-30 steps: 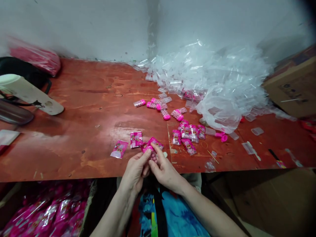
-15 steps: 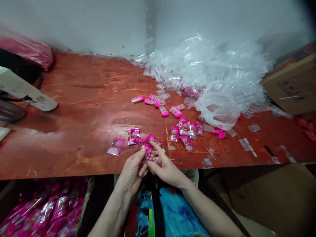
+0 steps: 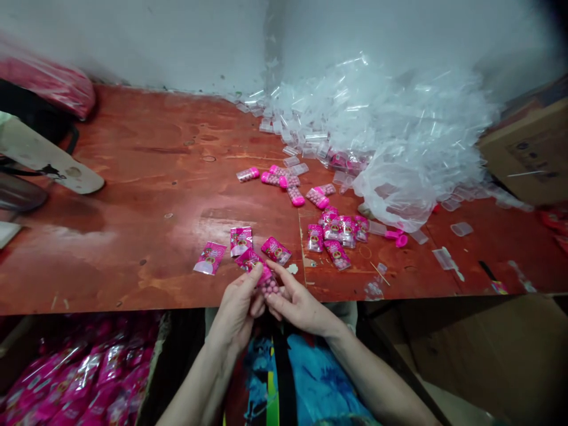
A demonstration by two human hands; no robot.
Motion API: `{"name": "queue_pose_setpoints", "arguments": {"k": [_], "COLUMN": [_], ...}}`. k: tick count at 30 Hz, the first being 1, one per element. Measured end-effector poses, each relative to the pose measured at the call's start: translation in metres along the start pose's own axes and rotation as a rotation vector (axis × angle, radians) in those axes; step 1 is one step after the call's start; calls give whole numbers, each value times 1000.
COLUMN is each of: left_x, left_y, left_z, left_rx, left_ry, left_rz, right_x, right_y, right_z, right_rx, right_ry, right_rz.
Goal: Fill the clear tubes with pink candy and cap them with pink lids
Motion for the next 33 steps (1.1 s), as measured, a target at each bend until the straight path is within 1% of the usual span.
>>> {"name": "queue_pose_setpoints", "arguments": {"k": [2, 3, 4, 6, 8, 10, 12, 14, 15, 17, 18, 20, 22, 23, 24, 26, 27, 28, 30, 32, 33], "left_x": [2, 2, 0, -4, -7, -8, -11, -13, -13, -13, -12, -7, -4, -4, -5, -7, -8, -7, -5, -3, -2], "left_y": [1, 0, -3, -6, -4, 0, -1, -4, -5, -6, -4, 2, 8, 9, 8, 2, -2, -5, -10, -13, -14], "left_z": [-2, -2, -2, -2, -1, 0, -1, -2, -2, -2, -2, 0, 2, 2, 2, 2, 3, 4, 7, 10, 11], "left_rx": [-8, -14, -21, -6, 61, 113, 87, 13, -19, -41, -19, 74, 152, 153, 127, 29, -24, -71, -139, -176, -185], "left_ry": [0, 3, 10, 9, -16, -36, -20, 6, 12, 0, -20, -82, -121, -114, -90, -31, -11, -2, -7, -19, -25], "left_rz": [2, -1, -4, 0, 20, 45, 66, 91, 99, 94, 74, 20, 4, 15, 37, 93, 119, 140, 160, 156, 151], "right_x": [4, 4, 4, -1, -6, -7, -3, 1, 2, -1, -3, -7, -8, -9, -11, -16, -19, -20, -15, -8, -6], "right_y": [-4, -4, -2, 3, 6, 6, 2, -1, -1, 3, 5, 7, 7, 6, 5, 4, 6, 7, 7, 2, -1], "right_z": [2, 2, 2, 1, 1, 0, -1, -2, -1, 0, 1, 3, 4, 4, 3, 2, 2, 2, 2, 4, 4], "right_rx": [-51, -37, 2, 102, 179, 200, 162, 110, 102, 134, 157, 191, 189, 176, 155, 124, 121, 118, 93, 44, 26], "right_ry": [-64, -67, -50, 22, 78, 78, 38, -14, -20, 7, 24, 28, -1, -9, -10, 8, 23, 26, -13, -76, -91], "right_rz": [-35, -51, -43, 65, 226, 270, 155, 22, -1, 85, 170, 340, 430, 445, 458, 473, 444, 380, 167, -42, -96]}}
Point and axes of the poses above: each hand's wrist, its own z-axis away from the middle knuckle, its own y-axis out of the back of the hand, x = y × z, the point moved 9 cm from there along -z, towards the middle knuckle, and after that the axes turned 8 degrees about y, right-handed, at the moved point
